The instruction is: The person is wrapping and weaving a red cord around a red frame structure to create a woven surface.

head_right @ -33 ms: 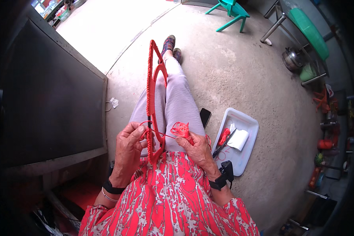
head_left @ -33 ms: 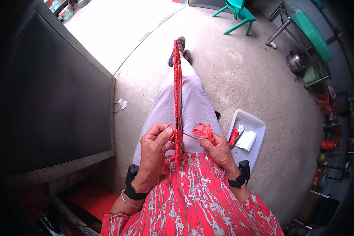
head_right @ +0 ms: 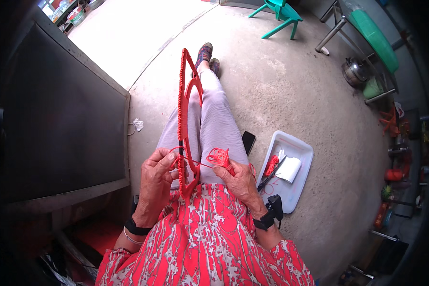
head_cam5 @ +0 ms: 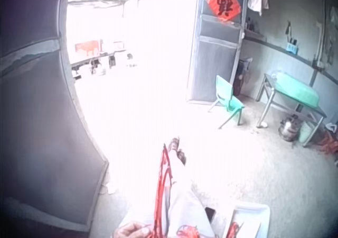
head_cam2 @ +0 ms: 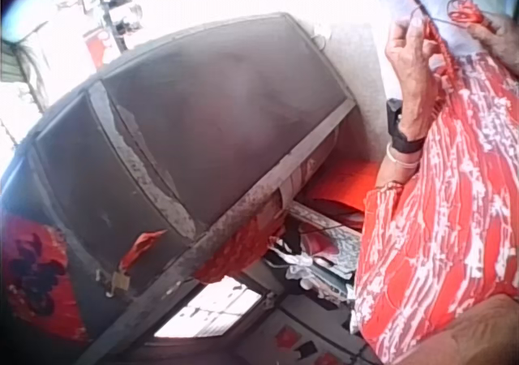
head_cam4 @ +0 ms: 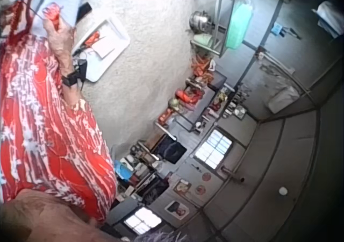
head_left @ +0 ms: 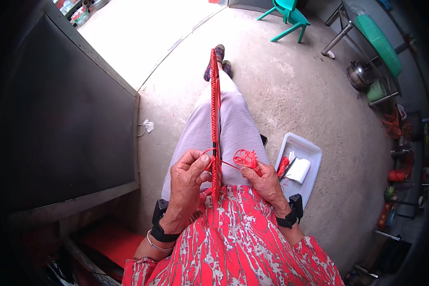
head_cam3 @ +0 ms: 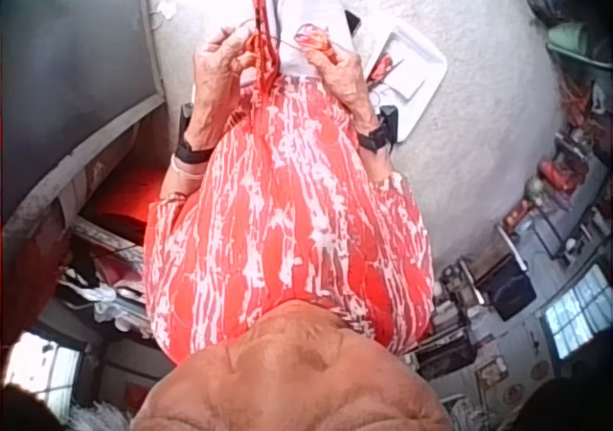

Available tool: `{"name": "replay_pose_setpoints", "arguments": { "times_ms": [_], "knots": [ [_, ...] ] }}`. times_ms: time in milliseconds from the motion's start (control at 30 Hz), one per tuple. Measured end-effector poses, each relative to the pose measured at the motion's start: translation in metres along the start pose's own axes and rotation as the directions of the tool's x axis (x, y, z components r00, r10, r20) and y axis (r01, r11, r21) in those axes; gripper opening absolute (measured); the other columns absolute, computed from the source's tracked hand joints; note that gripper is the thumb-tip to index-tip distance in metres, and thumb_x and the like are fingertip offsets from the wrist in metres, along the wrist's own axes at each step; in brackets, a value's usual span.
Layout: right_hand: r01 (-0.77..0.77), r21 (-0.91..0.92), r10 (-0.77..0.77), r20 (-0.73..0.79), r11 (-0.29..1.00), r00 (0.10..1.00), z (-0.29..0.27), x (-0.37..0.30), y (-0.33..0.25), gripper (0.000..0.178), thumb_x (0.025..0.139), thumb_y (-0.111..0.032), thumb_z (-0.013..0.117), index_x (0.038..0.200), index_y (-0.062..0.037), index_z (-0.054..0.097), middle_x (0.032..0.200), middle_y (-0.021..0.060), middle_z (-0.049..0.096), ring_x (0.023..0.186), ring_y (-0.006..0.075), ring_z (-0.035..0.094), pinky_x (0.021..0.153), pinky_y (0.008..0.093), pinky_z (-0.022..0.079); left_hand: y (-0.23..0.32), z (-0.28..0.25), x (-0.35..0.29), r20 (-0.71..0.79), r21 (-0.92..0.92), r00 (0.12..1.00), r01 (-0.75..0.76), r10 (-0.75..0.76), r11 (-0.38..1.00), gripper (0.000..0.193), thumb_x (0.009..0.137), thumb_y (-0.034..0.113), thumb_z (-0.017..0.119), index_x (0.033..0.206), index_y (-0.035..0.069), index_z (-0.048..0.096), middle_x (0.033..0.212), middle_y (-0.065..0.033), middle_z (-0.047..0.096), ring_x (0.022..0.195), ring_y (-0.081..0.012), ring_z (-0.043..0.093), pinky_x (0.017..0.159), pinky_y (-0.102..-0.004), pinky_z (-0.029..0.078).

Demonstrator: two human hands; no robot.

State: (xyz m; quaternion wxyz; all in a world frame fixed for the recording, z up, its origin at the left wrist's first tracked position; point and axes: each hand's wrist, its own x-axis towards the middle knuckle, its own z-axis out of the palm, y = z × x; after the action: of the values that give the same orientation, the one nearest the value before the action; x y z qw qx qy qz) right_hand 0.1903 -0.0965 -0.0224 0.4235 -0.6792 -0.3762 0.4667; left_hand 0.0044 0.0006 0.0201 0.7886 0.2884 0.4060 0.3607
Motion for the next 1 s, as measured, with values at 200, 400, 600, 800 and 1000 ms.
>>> {"name": "replay_pose_setpoints", "arguments": {
  "times_ms": [200, 400, 600, 800, 1000],
  "knots": [
    [0.027, 0.019, -0.027, -0.011, 0.999, 1.0, 0.001, 0.004, 0.003, 0.03, 0.088, -0.031, 0.066, 0.093, -0.002, 0.065, 0.066, -0.0051, 0.055, 0.057, 0.0032, 0.045, 0.053, 0.0215, 0.038, -0.002, -0.003, 0.002, 0.012, -0.01, 1.0, 0.003, -0.003, 1.0, 0.014, 0.092, 0.014, 0.057, 0.09, 0.001, 0.052, 0.085, -0.0101, 0.062, 0.071, -0.0171, 0.064, 0.066, -0.033, 0.056],
    [-0.06, 0.135, 0.063, -0.02, 0.989, 0.998, -0.007, 0.001, 0.007, 0.029, 0.089, -0.031, 0.065, 0.097, -0.0025, 0.064, 0.071, -0.002, 0.058, 0.064, 0.0041, 0.049, 0.059, 0.0224, 0.042, -0.001, -0.001, 0.0, 0.01, -0.018, 1.0, -0.01, 0.01, 1.0, 0.012, 0.092, 0.013, 0.057, 0.091, 0.002, 0.053, 0.086, -0.0094, 0.063, 0.076, -0.0161, 0.064, 0.067, -0.0328, 0.056],
    [-0.16, 0.696, 0.086, 0.141, 0.7, 0.986, -0.033, -0.005, -0.014, 0.031, 0.092, -0.027, 0.059, 0.071, -0.0073, 0.048, 0.056, -0.0041, 0.039, 0.046, 0.0055, 0.037, 0.043, 0.0223, 0.033, -0.003, -0.002, 0.002, 0.021, -0.074, 1.0, 0.024, -0.022, 0.997, 0.012, 0.093, 0.014, 0.056, 0.091, 0.003, 0.052, 0.088, -0.009, 0.063, 0.079, -0.0163, 0.063, 0.07, -0.0335, 0.055],
    [-0.096, 0.781, -0.069, 0.175, 0.617, 0.982, -0.039, -0.018, -0.032, 0.036, 0.095, -0.026, 0.053, 0.064, -0.01, 0.04, 0.051, -0.0039, 0.029, 0.042, 0.0065, 0.031, 0.039, 0.0214, 0.028, -0.007, 0.002, 0.002, 0.193, -0.266, 0.971, 0.188, -0.139, 0.945, 0.018, 0.094, 0.022, 0.055, 0.095, 0.005, 0.05, 0.082, -0.01, 0.061, 0.071, -0.0173, 0.061, 0.056, -0.0311, 0.053],
    [0.04, 0.981, -0.164, -0.008, 0.192, 0.987, -0.086, -0.028, -0.022, 0.028, 0.092, -0.015, 0.046, 0.066, -0.0139, 0.037, 0.049, -0.0055, 0.029, 0.039, 0.0043, 0.026, 0.033, 0.0213, 0.026, -0.01, 0.005, -0.001, 0.263, -0.493, 0.95, 0.282, -0.169, 0.823, 0.026, 0.098, 0.03, 0.046, 0.101, 0.004, 0.047, 0.086, -0.0132, 0.059, 0.07, -0.02, 0.061, 0.052, -0.0305, 0.053]
  ]
}}
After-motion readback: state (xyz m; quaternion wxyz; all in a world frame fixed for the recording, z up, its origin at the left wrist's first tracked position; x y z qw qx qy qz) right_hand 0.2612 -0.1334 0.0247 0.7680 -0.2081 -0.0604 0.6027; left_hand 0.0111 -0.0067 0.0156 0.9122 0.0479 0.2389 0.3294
